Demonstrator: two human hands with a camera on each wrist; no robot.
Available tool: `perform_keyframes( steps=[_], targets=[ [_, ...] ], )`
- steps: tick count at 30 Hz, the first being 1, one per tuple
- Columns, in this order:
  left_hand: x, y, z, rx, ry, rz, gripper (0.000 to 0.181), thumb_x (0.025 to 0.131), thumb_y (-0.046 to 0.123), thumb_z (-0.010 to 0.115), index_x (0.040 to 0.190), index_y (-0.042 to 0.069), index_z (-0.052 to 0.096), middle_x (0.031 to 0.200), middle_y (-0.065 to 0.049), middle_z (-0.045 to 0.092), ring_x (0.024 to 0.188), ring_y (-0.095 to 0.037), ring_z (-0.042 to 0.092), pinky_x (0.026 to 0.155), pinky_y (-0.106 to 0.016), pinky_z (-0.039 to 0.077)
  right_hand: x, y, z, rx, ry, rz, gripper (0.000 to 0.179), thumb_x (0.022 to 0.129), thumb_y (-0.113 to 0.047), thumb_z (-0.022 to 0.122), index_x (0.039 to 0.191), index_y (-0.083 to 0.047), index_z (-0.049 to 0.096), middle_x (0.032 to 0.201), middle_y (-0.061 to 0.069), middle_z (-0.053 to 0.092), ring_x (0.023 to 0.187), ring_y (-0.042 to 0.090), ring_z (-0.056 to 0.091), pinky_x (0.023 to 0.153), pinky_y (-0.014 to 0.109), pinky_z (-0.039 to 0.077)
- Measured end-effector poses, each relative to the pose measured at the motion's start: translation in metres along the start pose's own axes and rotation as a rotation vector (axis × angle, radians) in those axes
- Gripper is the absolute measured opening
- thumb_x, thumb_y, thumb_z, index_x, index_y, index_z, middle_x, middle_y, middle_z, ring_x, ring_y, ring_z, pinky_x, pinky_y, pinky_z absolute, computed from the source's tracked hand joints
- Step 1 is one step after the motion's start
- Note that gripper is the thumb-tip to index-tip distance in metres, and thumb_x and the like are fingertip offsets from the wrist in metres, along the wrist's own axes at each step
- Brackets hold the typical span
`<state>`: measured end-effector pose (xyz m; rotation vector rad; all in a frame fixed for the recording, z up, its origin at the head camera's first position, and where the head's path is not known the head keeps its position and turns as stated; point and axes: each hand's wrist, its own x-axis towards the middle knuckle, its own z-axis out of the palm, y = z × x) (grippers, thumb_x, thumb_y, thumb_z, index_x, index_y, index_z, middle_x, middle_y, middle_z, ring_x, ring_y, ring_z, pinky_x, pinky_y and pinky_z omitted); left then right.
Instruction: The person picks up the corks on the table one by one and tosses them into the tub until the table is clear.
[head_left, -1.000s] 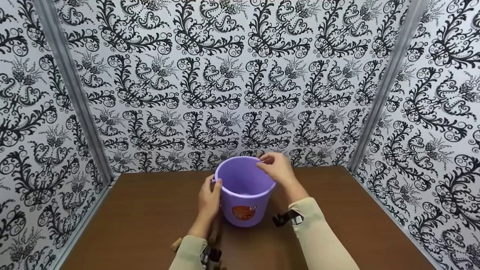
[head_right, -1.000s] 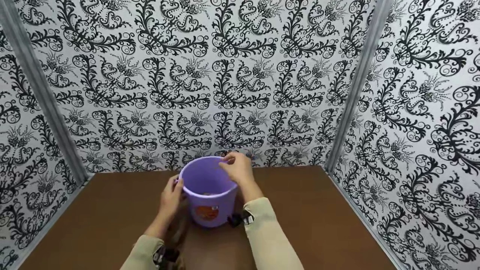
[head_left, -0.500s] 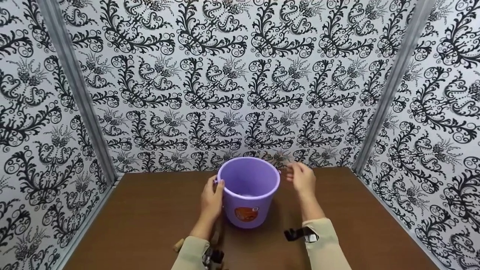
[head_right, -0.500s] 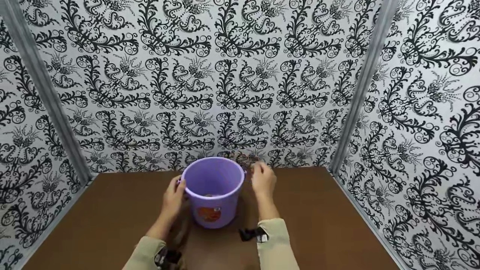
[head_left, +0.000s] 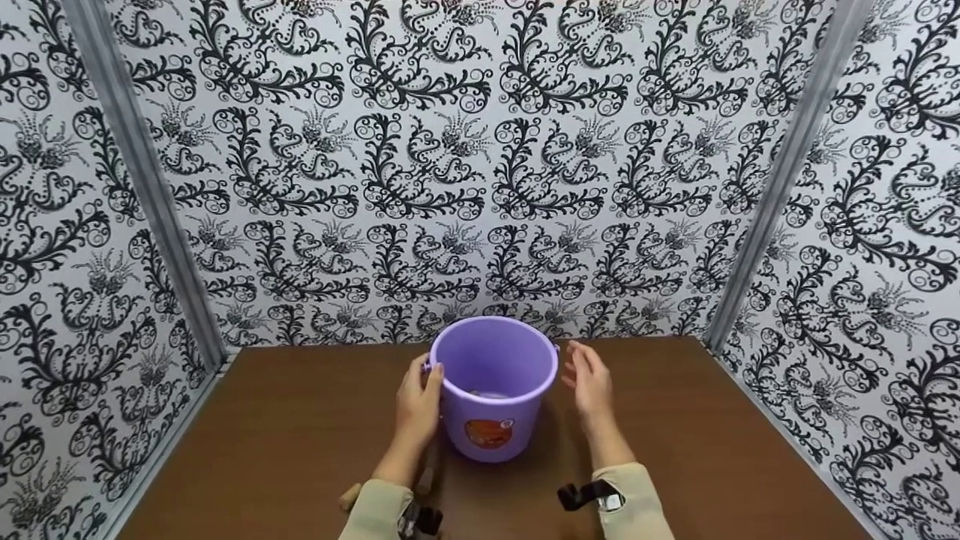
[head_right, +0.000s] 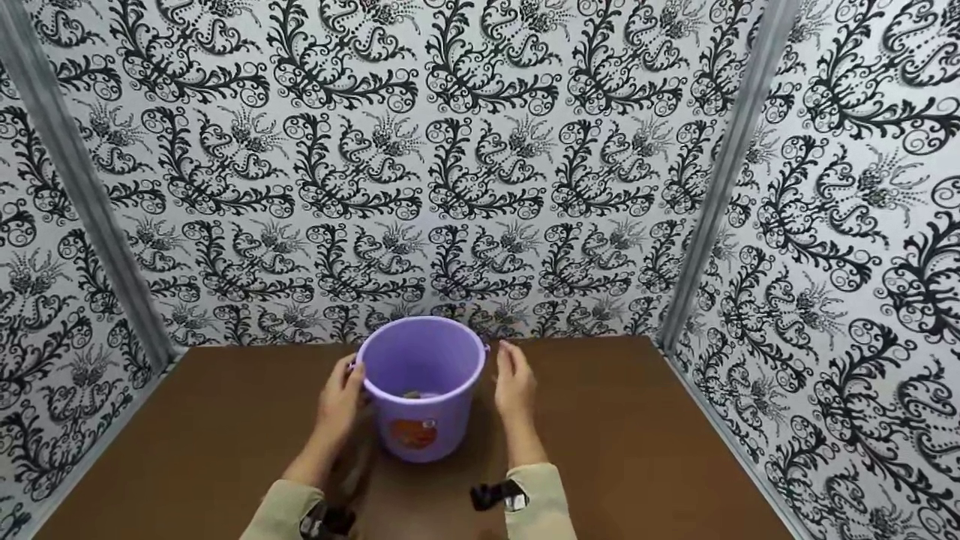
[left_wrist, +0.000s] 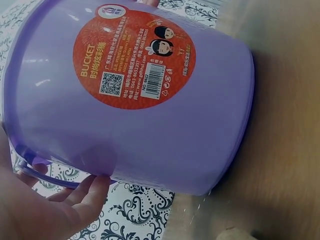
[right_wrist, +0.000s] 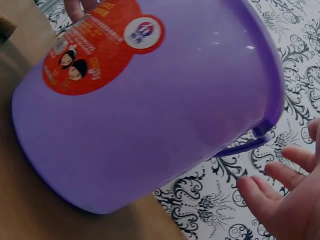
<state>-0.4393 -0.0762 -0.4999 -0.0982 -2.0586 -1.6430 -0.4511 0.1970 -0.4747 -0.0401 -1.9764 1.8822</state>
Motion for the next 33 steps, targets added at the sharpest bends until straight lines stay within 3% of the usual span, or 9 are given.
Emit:
perform_keyframes(
  steps=[7, 11, 13, 16, 19, 21, 27, 33],
  targets=[
    [0.001, 0.0, 0.002, 0.0, 0.004, 0.003, 0.034, 0.107, 0.027, 0.06, 0.134, 0.008, 0.067, 0.136, -0.018, 0.069, 0.125, -0.035, 0.065, 0.111, -0.056, 0.05, -0.001, 0.012, -0.004, 0.024, -0.241, -0.086, 0.056, 0.115, -0.021, 0.037, 0.165, 0.001, 0.028, 0.171, 0.03, 0.027, 0.153, 0.054, 0.035, 0.117, 0.071, 0.04],
    [0.002, -0.001, 0.003, 0.002, -0.005, 0.014, 0.035, 0.107, 0.028, 0.059, 0.135, 0.008, 0.066, 0.137, -0.018, 0.069, 0.127, -0.035, 0.064, 0.113, -0.056, 0.049, 0.002, 0.016, -0.007, 0.034, -0.296, -0.098, 0.054, 0.114, -0.023, 0.037, 0.164, 0.0, 0.033, 0.172, 0.028, 0.028, 0.152, 0.051, 0.038, 0.117, 0.071, 0.04],
    [0.002, -0.002, 0.003, -0.003, -0.009, 0.008, 0.036, 0.107, 0.028, 0.059, 0.136, 0.008, 0.065, 0.138, -0.018, 0.068, 0.128, -0.036, 0.064, 0.114, -0.056, 0.048, 0.004, 0.016, -0.006, 0.041, -0.277, -0.099, 0.051, 0.115, -0.023, 0.038, 0.159, 0.002, 0.041, 0.168, 0.028, 0.037, 0.146, 0.046, 0.049, 0.113, 0.064, 0.046],
    [0.001, -0.002, 0.003, -0.014, -0.009, 0.003, 0.037, 0.108, 0.029, 0.058, 0.139, 0.009, 0.064, 0.14, -0.019, 0.068, 0.128, -0.036, 0.064, 0.112, -0.057, 0.049, 0.006, 0.014, -0.001, 0.075, -0.202, -0.091, 0.047, 0.115, -0.023, 0.04, 0.148, 0.008, 0.051, 0.151, 0.031, 0.054, 0.122, 0.032, 0.067, 0.098, 0.045, 0.057],
    [0.0, -0.002, 0.002, -0.018, -0.016, -0.006, 0.039, 0.109, 0.03, 0.058, 0.141, 0.01, 0.063, 0.138, -0.019, 0.069, 0.12, -0.035, 0.066, 0.105, -0.055, 0.053, 0.007, 0.011, 0.004, 0.123, -0.132, -0.072, 0.043, 0.114, -0.02, 0.043, 0.139, 0.014, 0.056, 0.134, 0.032, 0.063, 0.099, 0.019, 0.073, 0.082, 0.03, 0.06],
    [-0.001, -0.003, 0.002, -0.015, -0.019, -0.011, 0.039, 0.109, 0.03, 0.057, 0.141, 0.01, 0.063, 0.137, -0.019, 0.07, 0.117, -0.033, 0.067, 0.102, -0.052, 0.054, 0.007, 0.009, 0.007, 0.081, -0.078, -0.079, 0.04, 0.114, -0.019, 0.046, 0.134, 0.013, 0.061, 0.128, 0.029, 0.067, 0.095, 0.012, 0.07, 0.08, 0.024, 0.059],
    [-0.005, -0.004, 0.005, -0.02, -0.033, -0.017, 0.037, 0.109, 0.028, 0.055, 0.14, 0.009, 0.063, 0.131, -0.019, 0.072, 0.108, -0.028, 0.069, 0.093, -0.044, 0.056, 0.011, 0.008, 0.009, -0.163, 0.062, -0.124, 0.03, 0.108, -0.016, 0.057, 0.12, 0.004, 0.075, 0.121, 0.022, 0.076, 0.105, 0.018, 0.069, 0.091, 0.019, 0.05],
    [-0.006, 0.004, 0.0, -0.031, -0.068, -0.032, 0.039, 0.11, 0.031, 0.054, 0.142, 0.009, 0.062, 0.125, -0.021, 0.073, 0.091, -0.02, 0.068, 0.082, -0.037, 0.058, 0.015, 0.006, 0.011, -0.168, 0.103, -0.094, 0.026, 0.105, -0.016, 0.062, 0.116, 0.004, 0.077, 0.111, 0.022, 0.077, 0.085, 0.006, 0.062, 0.078, 0.017, 0.049]
  ],
)
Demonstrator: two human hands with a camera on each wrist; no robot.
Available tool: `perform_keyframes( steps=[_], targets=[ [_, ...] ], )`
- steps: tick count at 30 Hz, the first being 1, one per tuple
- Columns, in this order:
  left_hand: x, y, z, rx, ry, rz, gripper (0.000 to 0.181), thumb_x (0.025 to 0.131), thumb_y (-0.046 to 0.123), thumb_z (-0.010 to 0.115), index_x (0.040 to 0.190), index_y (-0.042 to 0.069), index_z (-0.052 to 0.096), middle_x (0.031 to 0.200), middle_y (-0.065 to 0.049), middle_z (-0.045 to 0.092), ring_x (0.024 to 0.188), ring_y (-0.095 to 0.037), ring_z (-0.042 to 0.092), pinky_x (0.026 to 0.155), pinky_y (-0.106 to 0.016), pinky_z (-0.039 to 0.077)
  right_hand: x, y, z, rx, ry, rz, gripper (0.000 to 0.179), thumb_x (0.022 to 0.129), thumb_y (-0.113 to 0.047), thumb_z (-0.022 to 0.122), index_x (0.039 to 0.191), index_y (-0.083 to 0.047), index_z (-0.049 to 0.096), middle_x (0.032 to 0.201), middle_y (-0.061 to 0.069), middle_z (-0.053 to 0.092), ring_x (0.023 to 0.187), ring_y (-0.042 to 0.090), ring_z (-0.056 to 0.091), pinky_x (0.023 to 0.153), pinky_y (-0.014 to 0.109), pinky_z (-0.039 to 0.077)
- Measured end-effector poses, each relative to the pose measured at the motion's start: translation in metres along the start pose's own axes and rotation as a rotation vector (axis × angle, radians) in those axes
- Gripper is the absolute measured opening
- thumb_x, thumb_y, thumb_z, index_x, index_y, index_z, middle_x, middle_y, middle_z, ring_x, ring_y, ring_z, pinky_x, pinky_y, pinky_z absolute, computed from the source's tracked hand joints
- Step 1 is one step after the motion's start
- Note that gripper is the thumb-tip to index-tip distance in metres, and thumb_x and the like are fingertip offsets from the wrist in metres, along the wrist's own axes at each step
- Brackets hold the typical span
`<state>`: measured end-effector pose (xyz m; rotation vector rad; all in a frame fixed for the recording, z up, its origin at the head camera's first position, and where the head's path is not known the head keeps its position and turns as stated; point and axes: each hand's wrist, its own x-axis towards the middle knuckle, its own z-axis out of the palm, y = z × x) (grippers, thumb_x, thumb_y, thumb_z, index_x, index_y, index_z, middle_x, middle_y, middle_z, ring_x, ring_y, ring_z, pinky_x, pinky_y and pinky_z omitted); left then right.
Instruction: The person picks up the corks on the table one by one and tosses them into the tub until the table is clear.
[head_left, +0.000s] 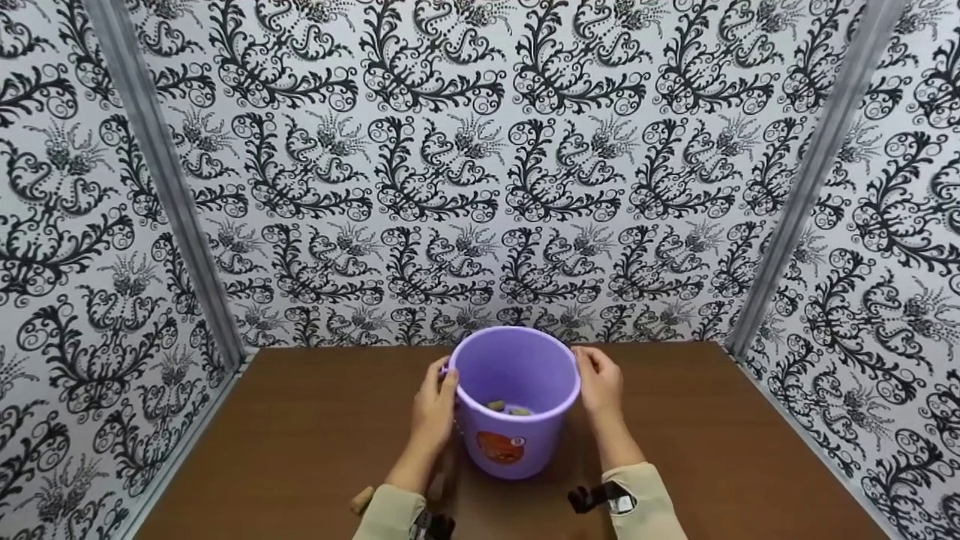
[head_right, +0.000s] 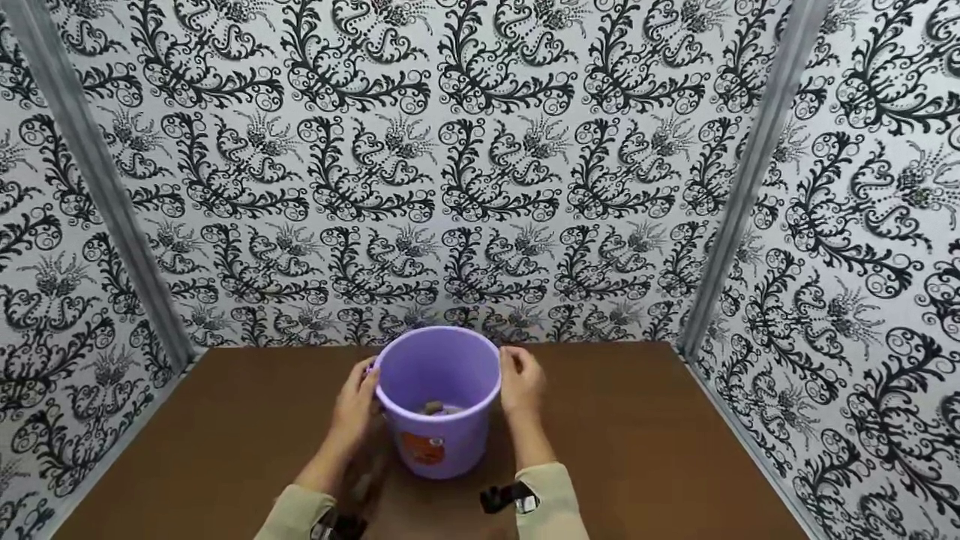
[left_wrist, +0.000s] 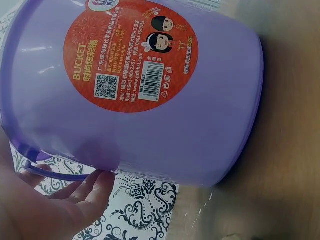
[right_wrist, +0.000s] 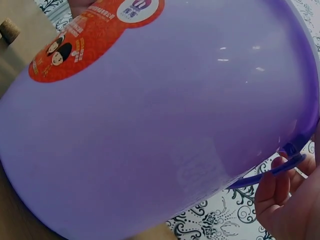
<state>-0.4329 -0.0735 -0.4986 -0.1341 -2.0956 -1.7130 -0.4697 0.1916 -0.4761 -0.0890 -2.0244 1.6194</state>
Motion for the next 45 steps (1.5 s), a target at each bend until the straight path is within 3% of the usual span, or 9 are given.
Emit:
perform_keyframes(
  steps=[9, 16, 20, 28, 31, 35, 38, 45],
  targets=[
    [0.001, 0.001, -0.002, -0.005, -0.003, -0.016, 0.037, 0.11, 0.029, 0.055, 0.142, 0.01, 0.062, 0.122, -0.023, 0.073, 0.09, -0.02, 0.068, 0.084, -0.038, 0.059, -0.001, 0.0, 0.006, 0.097, -0.033, 0.089, 0.033, 0.106, -0.014, 0.06, 0.125, 0.011, 0.071, 0.123, 0.026, 0.075, 0.1, 0.012, 0.068, 0.088, 0.02, 0.051],
    [-0.001, -0.003, 0.002, 0.005, 0.006, -0.014, 0.037, 0.111, 0.031, 0.055, 0.141, 0.012, 0.063, 0.123, -0.022, 0.074, 0.091, -0.02, 0.068, 0.085, -0.039, 0.057, -0.004, 0.005, 0.003, 0.248, -0.126, 0.213, 0.046, 0.11, -0.021, 0.05, 0.127, 0.018, 0.065, 0.111, 0.029, 0.076, 0.088, 0.015, 0.069, 0.082, 0.027, 0.057],
    [-0.002, -0.002, 0.003, -0.003, 0.004, -0.012, 0.036, 0.11, 0.029, 0.055, 0.14, 0.01, 0.064, 0.121, -0.019, 0.074, 0.09, -0.019, 0.067, 0.082, -0.037, 0.057, -0.007, 0.006, 0.003, 0.305, -0.156, 0.224, 0.049, 0.112, -0.022, 0.045, 0.126, 0.02, 0.064, 0.105, 0.025, 0.077, 0.086, 0.017, 0.07, 0.082, 0.029, 0.058],
    [0.001, 0.001, 0.002, -0.041, -0.003, -0.03, 0.037, 0.11, 0.025, 0.054, 0.142, 0.008, 0.061, 0.122, -0.027, 0.072, 0.084, -0.017, 0.066, 0.077, -0.033, 0.057, -0.006, 0.0, 0.003, 0.293, -0.151, 0.228, 0.048, 0.112, -0.024, 0.045, 0.124, 0.017, 0.067, 0.104, 0.023, 0.076, 0.086, 0.018, 0.069, 0.083, 0.03, 0.057],
    [0.002, 0.001, 0.002, -0.049, -0.011, -0.028, 0.039, 0.11, 0.025, 0.055, 0.143, 0.007, 0.06, 0.122, -0.027, 0.071, 0.084, -0.018, 0.066, 0.077, -0.034, 0.058, -0.005, -0.001, 0.002, 0.283, -0.168, 0.232, 0.049, 0.112, -0.024, 0.043, 0.126, 0.017, 0.066, 0.112, 0.029, 0.074, 0.094, 0.025, 0.069, 0.087, 0.032, 0.056],
    [0.002, 0.0, 0.002, -0.051, -0.022, -0.035, 0.04, 0.11, 0.026, 0.055, 0.144, 0.006, 0.059, 0.123, -0.027, 0.071, 0.085, -0.018, 0.067, 0.079, -0.037, 0.059, -0.004, 0.0, -0.001, 0.166, -0.185, 0.243, 0.053, 0.113, -0.029, 0.04, 0.131, 0.015, 0.064, 0.128, 0.035, 0.067, 0.11, 0.035, 0.066, 0.092, 0.031, 0.051],
    [0.003, 0.001, 0.001, -0.058, -0.023, -0.044, 0.041, 0.11, 0.026, 0.055, 0.145, 0.005, 0.058, 0.123, -0.027, 0.071, 0.084, -0.018, 0.066, 0.08, -0.041, 0.06, -0.003, 0.001, -0.003, 0.166, -0.249, 0.273, 0.059, 0.113, -0.035, 0.038, 0.136, 0.013, 0.062, 0.132, 0.036, 0.064, 0.114, 0.039, 0.065, 0.094, 0.033, 0.053],
    [0.002, 0.002, 0.0, -0.055, -0.017, -0.051, 0.041, 0.111, 0.028, 0.054, 0.145, 0.005, 0.058, 0.123, -0.025, 0.071, 0.083, -0.017, 0.066, 0.078, -0.038, 0.059, -0.002, 0.004, -0.009, 0.311, -0.408, 0.34, 0.064, 0.115, -0.042, 0.034, 0.14, 0.011, 0.059, 0.119, 0.031, 0.071, 0.101, 0.035, 0.072, 0.086, 0.043, 0.062]
  ],
)
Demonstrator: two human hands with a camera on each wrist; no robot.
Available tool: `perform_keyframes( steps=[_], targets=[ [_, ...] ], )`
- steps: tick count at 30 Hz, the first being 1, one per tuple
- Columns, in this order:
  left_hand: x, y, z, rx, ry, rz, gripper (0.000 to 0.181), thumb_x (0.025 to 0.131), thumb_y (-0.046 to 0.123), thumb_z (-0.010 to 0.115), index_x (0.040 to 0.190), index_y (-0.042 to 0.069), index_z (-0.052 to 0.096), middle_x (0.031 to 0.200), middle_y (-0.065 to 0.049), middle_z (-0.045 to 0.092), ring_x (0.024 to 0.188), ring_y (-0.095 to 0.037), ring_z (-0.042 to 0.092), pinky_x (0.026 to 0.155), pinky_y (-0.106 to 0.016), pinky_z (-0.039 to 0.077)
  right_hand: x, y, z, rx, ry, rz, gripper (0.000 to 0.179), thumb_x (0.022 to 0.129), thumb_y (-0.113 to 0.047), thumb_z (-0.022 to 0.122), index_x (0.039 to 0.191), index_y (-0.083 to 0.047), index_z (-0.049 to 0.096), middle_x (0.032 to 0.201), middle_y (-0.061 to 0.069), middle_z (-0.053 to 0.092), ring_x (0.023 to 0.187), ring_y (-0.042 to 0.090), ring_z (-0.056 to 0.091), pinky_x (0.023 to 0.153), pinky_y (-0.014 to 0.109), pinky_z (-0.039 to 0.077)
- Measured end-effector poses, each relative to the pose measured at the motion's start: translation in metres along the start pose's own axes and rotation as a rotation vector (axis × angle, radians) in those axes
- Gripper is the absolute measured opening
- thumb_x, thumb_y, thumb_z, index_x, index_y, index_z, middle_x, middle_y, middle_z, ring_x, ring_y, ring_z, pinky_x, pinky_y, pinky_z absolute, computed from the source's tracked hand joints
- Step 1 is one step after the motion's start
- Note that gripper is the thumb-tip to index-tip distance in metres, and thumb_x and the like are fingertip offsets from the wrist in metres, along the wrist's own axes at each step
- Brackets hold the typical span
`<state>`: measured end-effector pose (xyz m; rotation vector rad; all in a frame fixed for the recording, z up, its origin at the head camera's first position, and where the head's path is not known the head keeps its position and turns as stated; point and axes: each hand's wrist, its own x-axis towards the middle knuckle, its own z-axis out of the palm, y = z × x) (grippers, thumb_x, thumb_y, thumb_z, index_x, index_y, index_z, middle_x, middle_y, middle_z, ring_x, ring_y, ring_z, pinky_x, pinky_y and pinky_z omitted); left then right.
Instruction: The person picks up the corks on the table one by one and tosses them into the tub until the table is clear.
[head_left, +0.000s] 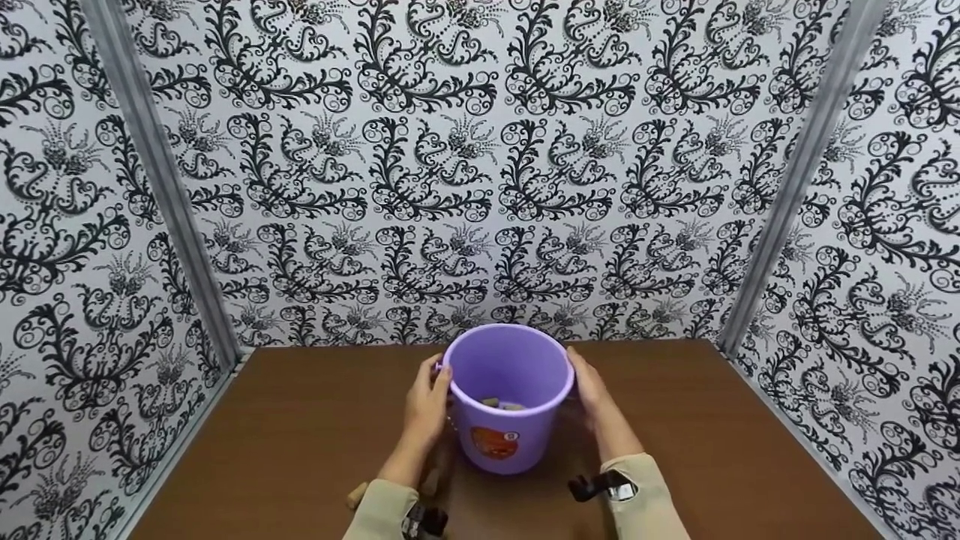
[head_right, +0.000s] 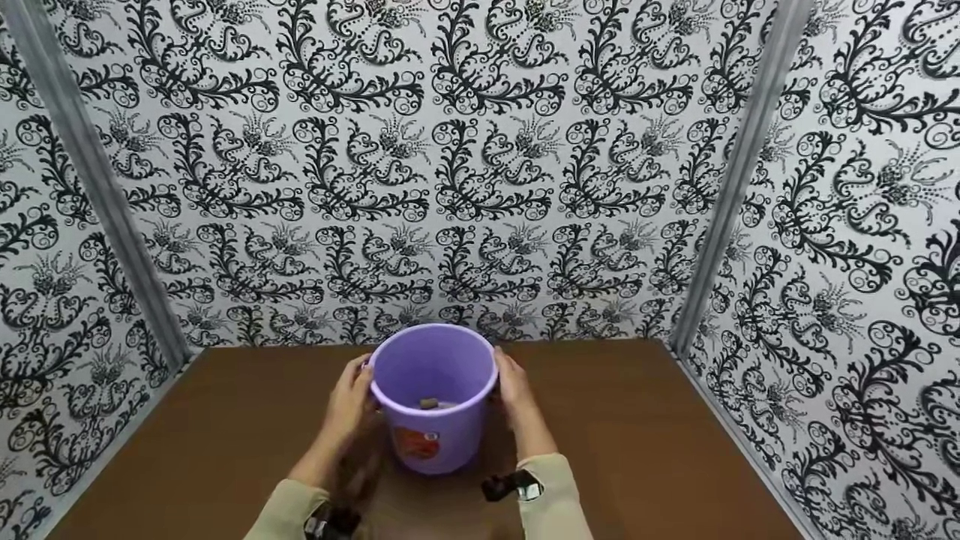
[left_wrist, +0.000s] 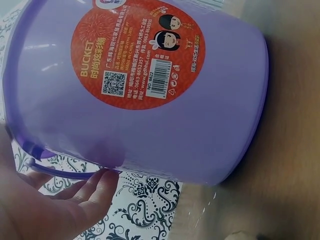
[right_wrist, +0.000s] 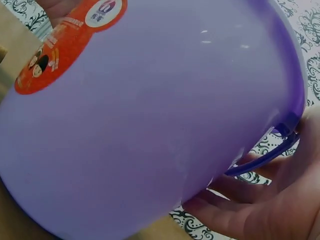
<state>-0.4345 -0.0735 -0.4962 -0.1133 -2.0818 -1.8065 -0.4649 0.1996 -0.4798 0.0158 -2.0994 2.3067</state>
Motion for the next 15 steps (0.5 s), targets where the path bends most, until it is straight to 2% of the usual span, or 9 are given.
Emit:
perform_keyframes(
  steps=[4, 9, 15],
  targets=[
    [0.0, -0.001, 0.001, 0.0, 0.0, -0.001, 0.04, 0.111, 0.028, 0.053, 0.144, 0.006, 0.059, 0.124, -0.025, 0.071, 0.087, -0.019, 0.067, 0.081, -0.043, 0.061, 0.003, 0.003, -0.003, -0.01, -0.055, -0.021, 0.066, 0.116, -0.042, 0.029, 0.142, 0.012, 0.056, 0.122, 0.032, 0.07, 0.102, 0.032, 0.072, 0.091, 0.045, 0.061],
    [-0.001, -0.003, 0.002, 0.016, 0.0, -0.009, 0.039, 0.111, 0.029, 0.052, 0.144, 0.009, 0.059, 0.128, -0.023, 0.071, 0.089, -0.023, 0.071, 0.084, -0.049, 0.063, 0.002, 0.007, -0.007, -0.005, -0.132, -0.055, 0.067, 0.117, -0.041, 0.023, 0.149, 0.013, 0.048, 0.128, 0.031, 0.068, 0.101, 0.025, 0.072, 0.091, 0.042, 0.062],
    [0.0, -0.003, 0.003, 0.024, 0.001, -0.003, 0.041, 0.112, 0.03, 0.052, 0.145, 0.008, 0.059, 0.13, -0.025, 0.07, 0.091, -0.025, 0.072, 0.087, -0.054, 0.062, 0.001, 0.007, -0.013, 0.028, -0.197, -0.053, 0.069, 0.117, -0.044, 0.024, 0.152, 0.012, 0.044, 0.125, 0.025, 0.07, 0.105, 0.025, 0.072, 0.093, 0.041, 0.061]
  ],
)
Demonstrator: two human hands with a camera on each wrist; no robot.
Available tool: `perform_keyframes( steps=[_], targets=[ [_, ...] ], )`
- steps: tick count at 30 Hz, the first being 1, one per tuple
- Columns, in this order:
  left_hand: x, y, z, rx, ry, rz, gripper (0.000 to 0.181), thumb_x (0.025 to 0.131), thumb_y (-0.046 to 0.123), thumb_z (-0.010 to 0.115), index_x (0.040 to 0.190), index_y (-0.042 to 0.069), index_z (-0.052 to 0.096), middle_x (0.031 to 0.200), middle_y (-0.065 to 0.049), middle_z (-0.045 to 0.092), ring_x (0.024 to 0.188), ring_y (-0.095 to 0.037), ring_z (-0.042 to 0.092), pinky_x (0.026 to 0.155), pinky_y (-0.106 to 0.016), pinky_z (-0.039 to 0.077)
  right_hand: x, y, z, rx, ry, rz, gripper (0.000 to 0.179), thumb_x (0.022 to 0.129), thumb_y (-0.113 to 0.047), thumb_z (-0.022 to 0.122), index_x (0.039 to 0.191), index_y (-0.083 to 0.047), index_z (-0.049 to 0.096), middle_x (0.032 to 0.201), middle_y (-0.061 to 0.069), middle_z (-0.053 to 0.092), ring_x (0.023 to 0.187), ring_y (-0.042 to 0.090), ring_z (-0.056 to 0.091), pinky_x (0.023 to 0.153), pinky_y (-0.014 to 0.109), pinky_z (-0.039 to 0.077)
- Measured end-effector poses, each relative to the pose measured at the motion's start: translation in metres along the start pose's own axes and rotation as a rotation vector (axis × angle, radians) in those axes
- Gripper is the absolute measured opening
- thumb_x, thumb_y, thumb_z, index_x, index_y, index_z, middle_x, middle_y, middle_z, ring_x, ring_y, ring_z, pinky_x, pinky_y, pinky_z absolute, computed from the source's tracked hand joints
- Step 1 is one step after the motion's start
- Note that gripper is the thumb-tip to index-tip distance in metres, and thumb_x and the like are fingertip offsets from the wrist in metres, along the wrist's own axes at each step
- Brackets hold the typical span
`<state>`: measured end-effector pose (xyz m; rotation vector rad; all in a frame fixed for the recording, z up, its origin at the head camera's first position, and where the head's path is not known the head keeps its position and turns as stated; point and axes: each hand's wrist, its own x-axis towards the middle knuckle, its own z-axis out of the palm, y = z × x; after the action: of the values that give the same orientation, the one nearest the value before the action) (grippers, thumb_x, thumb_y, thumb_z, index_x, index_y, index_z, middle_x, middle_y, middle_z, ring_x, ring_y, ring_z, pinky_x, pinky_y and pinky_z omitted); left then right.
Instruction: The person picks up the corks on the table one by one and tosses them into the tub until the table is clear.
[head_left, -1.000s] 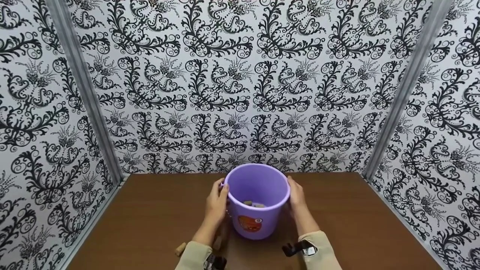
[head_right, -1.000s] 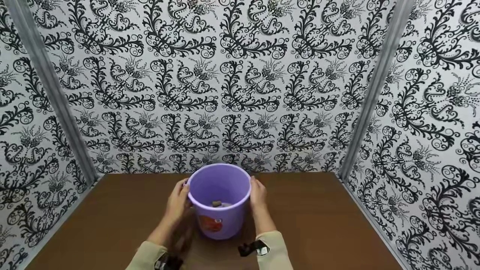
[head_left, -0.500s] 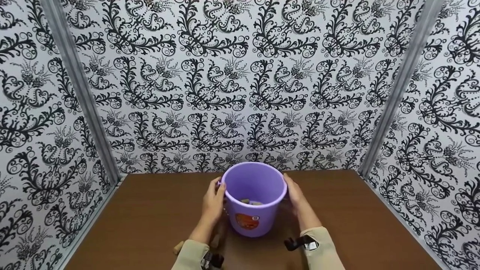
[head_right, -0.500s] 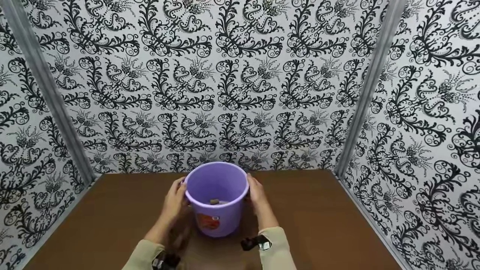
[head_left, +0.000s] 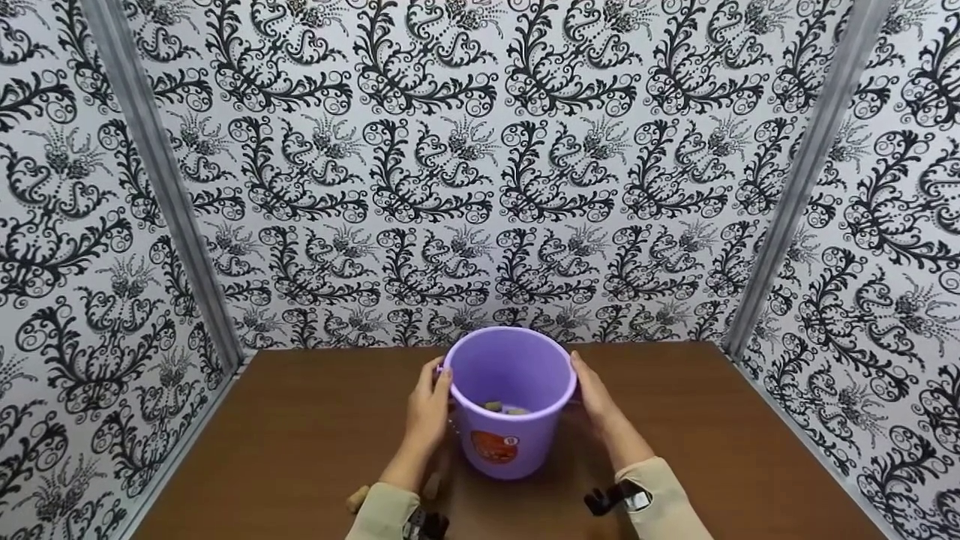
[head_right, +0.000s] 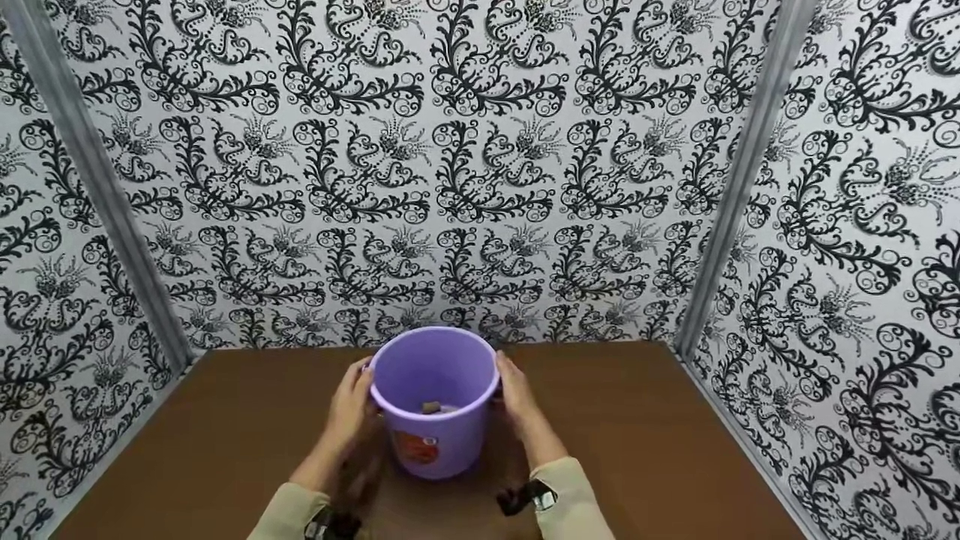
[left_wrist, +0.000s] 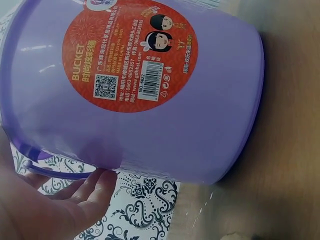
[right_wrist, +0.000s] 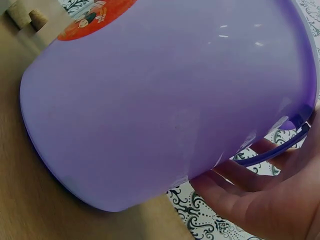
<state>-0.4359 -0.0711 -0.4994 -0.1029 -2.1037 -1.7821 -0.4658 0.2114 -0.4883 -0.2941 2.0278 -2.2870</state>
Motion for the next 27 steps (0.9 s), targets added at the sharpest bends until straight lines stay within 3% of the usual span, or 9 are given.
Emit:
perform_keyframes(
  steps=[4, 8, 14, 17, 22, 27],
  targets=[
    [0.0, 0.001, -0.001, 0.007, -0.001, 0.004, 0.041, 0.112, 0.031, 0.051, 0.146, 0.009, 0.059, 0.132, -0.024, 0.07, 0.094, -0.026, 0.072, 0.089, -0.054, 0.062, 0.001, 0.001, 0.0, -0.024, -0.003, -0.028, 0.069, 0.117, -0.043, 0.023, 0.153, 0.012, 0.043, 0.134, 0.032, 0.065, 0.113, 0.03, 0.07, 0.101, 0.047, 0.059],
    [0.001, 0.003, -0.002, 0.026, 0.013, 0.013, 0.041, 0.111, 0.031, 0.053, 0.145, 0.009, 0.059, 0.127, -0.023, 0.072, 0.091, -0.025, 0.072, 0.083, -0.044, 0.062, 0.002, 0.001, 0.001, -0.063, 0.026, -0.066, 0.065, 0.118, -0.037, 0.021, 0.151, 0.013, 0.046, 0.14, 0.038, 0.059, 0.121, 0.039, 0.066, 0.11, 0.055, 0.052],
    [0.001, 0.005, -0.005, 0.032, 0.042, -0.032, 0.045, 0.111, 0.033, 0.053, 0.148, 0.009, 0.057, 0.112, -0.02, 0.073, 0.083, -0.024, 0.069, 0.073, -0.033, 0.057, 0.001, 0.002, 0.004, -0.015, 0.03, -0.048, 0.066, 0.117, -0.039, 0.023, 0.151, 0.013, 0.046, 0.14, 0.036, 0.06, 0.123, 0.041, 0.065, 0.11, 0.057, 0.052],
    [0.001, 0.009, -0.01, 0.033, 0.054, -0.044, 0.048, 0.111, 0.036, 0.052, 0.15, 0.009, 0.055, 0.107, -0.022, 0.073, 0.084, -0.032, 0.07, 0.073, -0.035, 0.057, 0.0, 0.003, 0.005, -0.003, 0.034, -0.043, 0.067, 0.117, -0.042, 0.024, 0.151, 0.012, 0.047, 0.139, 0.036, 0.06, 0.122, 0.041, 0.065, 0.108, 0.056, 0.053],
    [0.001, 0.017, -0.02, -0.002, 0.088, -0.051, 0.048, 0.112, 0.033, 0.051, 0.152, 0.007, 0.053, 0.12, -0.026, 0.072, 0.105, -0.043, 0.072, 0.087, -0.048, 0.063, 0.001, 0.005, 0.007, -0.026, 0.082, -0.041, 0.065, 0.117, -0.04, 0.026, 0.147, 0.011, 0.053, 0.133, 0.034, 0.064, 0.117, 0.039, 0.067, 0.104, 0.051, 0.056],
    [0.005, 0.028, -0.026, -0.02, 0.125, -0.008, 0.046, 0.112, 0.031, 0.051, 0.151, 0.008, 0.053, 0.122, -0.025, 0.071, 0.106, -0.037, 0.071, 0.091, -0.051, 0.063, 0.004, 0.005, 0.005, -0.096, 0.149, -0.082, 0.065, 0.117, -0.039, 0.026, 0.144, 0.011, 0.056, 0.132, 0.032, 0.066, 0.114, 0.032, 0.068, 0.102, 0.042, 0.054]
  ],
)
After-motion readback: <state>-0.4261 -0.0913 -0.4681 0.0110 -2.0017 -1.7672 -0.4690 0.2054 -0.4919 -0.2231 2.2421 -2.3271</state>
